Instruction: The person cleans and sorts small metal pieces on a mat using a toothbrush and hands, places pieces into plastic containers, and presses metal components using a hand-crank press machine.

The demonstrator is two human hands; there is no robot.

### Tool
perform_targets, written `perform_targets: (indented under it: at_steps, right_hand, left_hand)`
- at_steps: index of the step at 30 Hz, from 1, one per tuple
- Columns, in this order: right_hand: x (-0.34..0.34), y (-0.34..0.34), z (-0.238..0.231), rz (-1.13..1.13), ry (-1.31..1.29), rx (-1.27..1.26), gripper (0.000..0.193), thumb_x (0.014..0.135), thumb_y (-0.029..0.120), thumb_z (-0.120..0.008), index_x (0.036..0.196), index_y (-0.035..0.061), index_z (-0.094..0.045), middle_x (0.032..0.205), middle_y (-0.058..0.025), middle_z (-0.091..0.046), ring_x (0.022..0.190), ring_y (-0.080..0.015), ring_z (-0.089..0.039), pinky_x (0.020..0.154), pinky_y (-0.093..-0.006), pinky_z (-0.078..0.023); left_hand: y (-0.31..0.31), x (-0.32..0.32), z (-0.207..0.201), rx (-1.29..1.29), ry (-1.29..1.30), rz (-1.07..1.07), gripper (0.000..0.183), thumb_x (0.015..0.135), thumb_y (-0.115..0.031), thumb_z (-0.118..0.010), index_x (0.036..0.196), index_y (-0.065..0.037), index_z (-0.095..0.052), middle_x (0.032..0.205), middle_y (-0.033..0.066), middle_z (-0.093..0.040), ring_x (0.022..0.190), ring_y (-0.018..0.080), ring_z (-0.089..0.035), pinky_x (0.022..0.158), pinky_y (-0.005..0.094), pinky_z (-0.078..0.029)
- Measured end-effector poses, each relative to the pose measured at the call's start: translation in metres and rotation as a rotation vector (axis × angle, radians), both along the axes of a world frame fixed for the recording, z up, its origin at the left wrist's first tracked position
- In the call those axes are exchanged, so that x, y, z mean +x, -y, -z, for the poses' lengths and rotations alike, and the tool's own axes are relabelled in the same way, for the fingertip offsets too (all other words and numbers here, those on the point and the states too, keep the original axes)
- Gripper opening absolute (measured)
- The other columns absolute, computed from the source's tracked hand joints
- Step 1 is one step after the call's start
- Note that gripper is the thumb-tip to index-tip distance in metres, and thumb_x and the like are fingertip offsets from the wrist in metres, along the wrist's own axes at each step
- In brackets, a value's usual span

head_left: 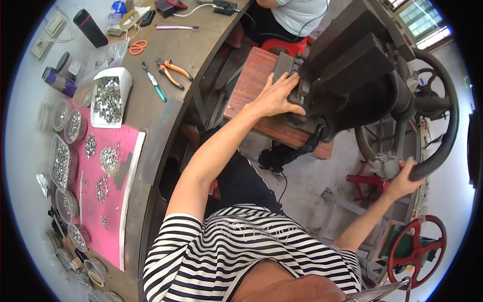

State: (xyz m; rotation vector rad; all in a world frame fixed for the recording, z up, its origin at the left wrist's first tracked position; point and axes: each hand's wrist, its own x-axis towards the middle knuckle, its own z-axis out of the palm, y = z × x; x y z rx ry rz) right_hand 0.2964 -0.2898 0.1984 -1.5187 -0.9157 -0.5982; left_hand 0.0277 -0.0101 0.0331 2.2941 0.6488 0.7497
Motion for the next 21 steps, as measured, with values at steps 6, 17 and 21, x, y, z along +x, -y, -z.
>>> perform_targets:
  at_steps: [6, 17, 21]
  right_hand:
    - [0.047, 0.003, -0.122, -0.009, -0.085, -0.548, 0.030, 0.087, 0.024, -0.071, 0.092, 0.0013, -0.052, 0.067, -0.0039, -0.052, 0.061, -0.0128, -0.054, 0.061, -0.0257, -0.046]
    - [0.030, 0.003, -0.067, 0.061, 0.010, -0.120, 0.040, 0.088, 0.014, -0.069, 0.120, -0.0049, -0.052, 0.076, -0.0036, -0.057, 0.063, -0.0126, -0.055, 0.063, -0.0257, -0.048]
    - [0.016, 0.008, -0.024, 0.244, 0.021, -0.228, 0.034, 0.085, 0.018, -0.074, 0.102, -0.0043, -0.054, 0.079, -0.0110, -0.067, 0.068, -0.0156, -0.065, 0.066, -0.0280, -0.051]
  left_hand:
    - [0.007, 0.003, 0.002, 0.005, 0.028, 0.011, 0.108, 0.069, -0.058, -0.076, 0.146, 0.005, -0.034, 0.153, 0.0219, -0.033, 0.145, 0.0386, -0.023, 0.117, 0.0578, -0.010]
    - [0.005, 0.004, 0.003, -0.006, 0.005, 0.015, 0.108, 0.069, -0.059, -0.075, 0.147, 0.002, -0.033, 0.154, 0.0201, -0.032, 0.145, 0.0401, -0.021, 0.117, 0.0592, -0.008]
    - [0.003, -0.010, 0.002, 0.077, 0.029, -0.014, 0.107, 0.068, -0.057, -0.077, 0.146, 0.002, -0.034, 0.153, 0.0219, -0.033, 0.145, 0.0416, -0.021, 0.116, 0.0597, -0.010]
